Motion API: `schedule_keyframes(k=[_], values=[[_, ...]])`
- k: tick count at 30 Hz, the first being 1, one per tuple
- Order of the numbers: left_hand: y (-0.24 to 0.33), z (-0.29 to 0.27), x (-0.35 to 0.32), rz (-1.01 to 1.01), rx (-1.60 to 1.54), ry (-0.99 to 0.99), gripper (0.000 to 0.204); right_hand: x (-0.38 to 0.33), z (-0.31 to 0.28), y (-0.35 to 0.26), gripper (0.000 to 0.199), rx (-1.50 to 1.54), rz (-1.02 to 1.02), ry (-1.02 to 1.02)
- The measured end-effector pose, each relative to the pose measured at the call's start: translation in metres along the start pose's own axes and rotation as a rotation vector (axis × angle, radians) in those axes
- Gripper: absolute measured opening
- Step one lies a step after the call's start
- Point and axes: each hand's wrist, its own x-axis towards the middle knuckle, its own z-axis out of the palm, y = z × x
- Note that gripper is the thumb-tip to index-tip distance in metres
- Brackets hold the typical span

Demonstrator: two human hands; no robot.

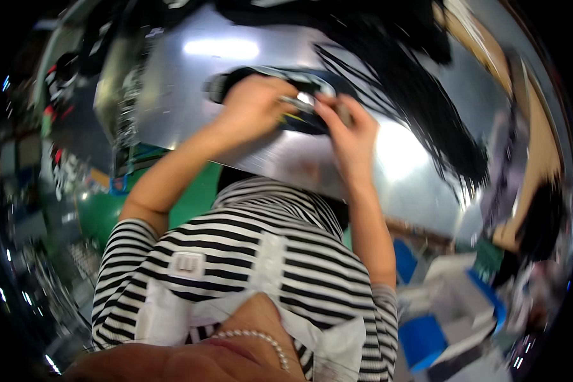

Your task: The person laces a shoe by hand, threading a long black lace through the eyelets of a black and blue sneaker on a workstation.

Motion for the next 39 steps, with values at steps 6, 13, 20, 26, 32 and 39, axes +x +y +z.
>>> schedule_keyframes(k=[6,13,20,26,32,39], values=[[0.011,-0.009,0.012,-0.051,-0.182,-0.202,0.027,0.008,-0.001,0.011,0.011,0.134,-0.033,0.133],[0.008,-0.003,0.009,-0.087,-0.241,-0.175,0.031,0.009,0.009,0.024,0.013,-0.021,-0.113,0.122],[0.01,0.005,0.011,-0.047,-0.113,-0.099,0.027,-0.004,0.001,0.008,0.023,-0.195,-0.059,0.07],[0.004,0.008,0.01,0.047,-0.085,-0.063,0.027,-0.041,-0.014,0.004,0.018,-0.191,0.142,-0.05],[0.005,0.007,0.01,0.015,-0.101,-0.098,0.026,-0.036,-0.01,0.018,0.014,-0.243,0.034,0.015],[0.007,0.006,0.011,-0.007,-0.148,-0.101,0.026,-0.034,-0.006,0.023,0.014,-0.23,0.068,0.027]])
